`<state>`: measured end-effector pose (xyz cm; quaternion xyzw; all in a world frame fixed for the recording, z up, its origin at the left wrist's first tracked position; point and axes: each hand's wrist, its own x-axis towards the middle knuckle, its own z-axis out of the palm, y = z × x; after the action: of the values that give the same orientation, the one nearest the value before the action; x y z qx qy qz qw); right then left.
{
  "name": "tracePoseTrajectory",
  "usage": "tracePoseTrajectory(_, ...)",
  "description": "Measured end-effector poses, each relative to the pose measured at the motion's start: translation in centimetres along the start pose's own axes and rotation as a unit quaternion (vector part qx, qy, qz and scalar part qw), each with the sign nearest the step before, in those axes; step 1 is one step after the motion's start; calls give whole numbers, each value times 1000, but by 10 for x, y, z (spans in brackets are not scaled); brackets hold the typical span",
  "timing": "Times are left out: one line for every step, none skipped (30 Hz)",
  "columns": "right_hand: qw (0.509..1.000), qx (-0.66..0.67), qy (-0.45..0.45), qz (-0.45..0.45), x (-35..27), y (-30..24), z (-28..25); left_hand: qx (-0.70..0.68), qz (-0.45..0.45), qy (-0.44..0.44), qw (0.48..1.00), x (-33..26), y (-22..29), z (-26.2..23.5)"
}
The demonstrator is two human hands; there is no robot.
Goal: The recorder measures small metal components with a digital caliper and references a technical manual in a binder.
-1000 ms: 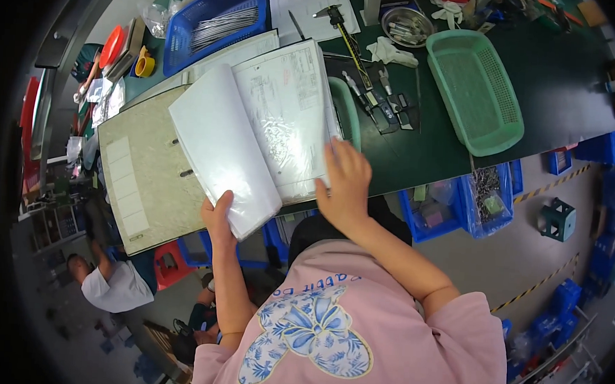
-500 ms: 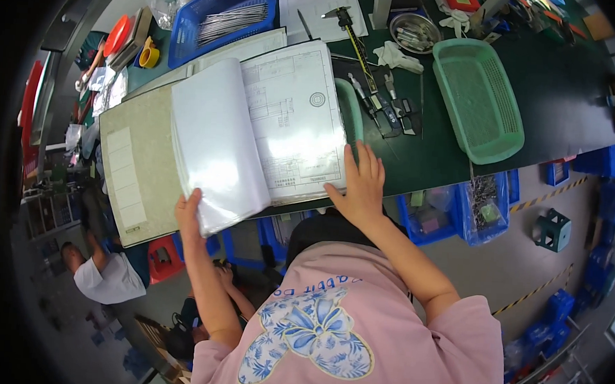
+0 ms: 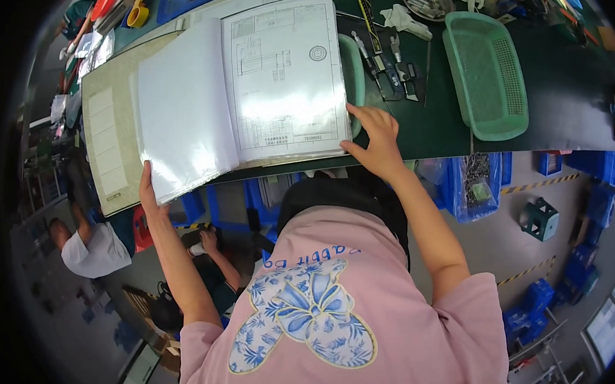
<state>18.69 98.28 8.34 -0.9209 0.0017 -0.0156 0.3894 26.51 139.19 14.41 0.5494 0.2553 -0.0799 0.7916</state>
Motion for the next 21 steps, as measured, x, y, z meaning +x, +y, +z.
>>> tracePoseTrajectory(1000, 2, 3, -9, -1, 1, 0, -1, -2, 3, 1000, -3, -2, 4)
tracePoseTrajectory(1000, 4, -1, -10, -1, 1, 0, -53, -13, -27, 998, -5, -2, 7)
tracePoseTrajectory(1000, 5, -1, -6, -1, -1, -1, -105, -25, -57, 993, -7, -3, 9)
tracePoseTrajectory(1000, 6, -1, -3, 0, -2, -2, -106, -24, -53, 993, -7, -7, 8)
tracePoseTrajectory(1000, 7, -4, -4, 0, -3, -2, -117, 5, -72, 990, -6, -12, 7)
tracePoseTrajectory(1000, 10, -7, 3, 1, -3, -2, -128, 34, -91, 987, -5, -15, 8)
tracePoseTrajectory(1000, 13, -9, 11, 2, -4, -2, -128, 34, -88, 987, -5, -17, 10)
tracePoseTrajectory(1000, 12, -11, 14, 1, -4, -2, -131, 57, -90, 986, -6, -19, 18)
tracePoseTrajectory(1000, 14, -11, 15, 2, -4, -2, -133, 80, -92, 984, -7, -21, 26)
tracePoseTrajectory(1000, 16, -10, 16, 2, -3, -2, -133, 76, -92, 984, -10, -23, 32)
tracePoseTrajectory(1000, 16, -10, 18, 2, -3, -2, -146, 88, -113, 979, -12, -24, 39)
tracePoseTrajectory(1000, 20, -8, 16, 3, -2, -1, -159, 99, -134, 973, -14, -26, 46)
tracePoseTrajectory(1000, 25, -6, 15, 3, -1, -1, -158, 97, -135, 973, -14, -31, 52)
tracePoseTrajectory(1000, 27, -6, 15, 3, -1, -1, -183, 110, -132, 968, -16, -38, 58)
tracePoseTrajectory(999, 29, -7, 17, 3, -2, -1, -207, 122, -130, 962, -16, -44, 64)
tracePoseTrajectory(999, 32, -8, 19, 4, -2, -2, -205, 122, -130, 962, -15, -50, 70)
tracePoseTrajectory(999, 34, -7, 18, 4, -3, -1, -203, 108, -163, 959, -15, -57, 77)
tracePoseTrajectory(999, 44, -8, 19, 4, -2, 0, -201, 91, -199, 955, -15, -63, 90)
tracePoseTrajectory(998, 55, -8, 21, 4, -1, 0, -175, 57, -158, 970, -17, -69, 105)
tracePoseTrajectory(998, 57, -6, 22, 3, -3, 1, -146, 23, -116, 982, -23, -69, 125)
tracePoseTrajectory(997, 76, 13, 18, 3, -7, 1, -68, -6, -59, 996, -27, -71, 139)
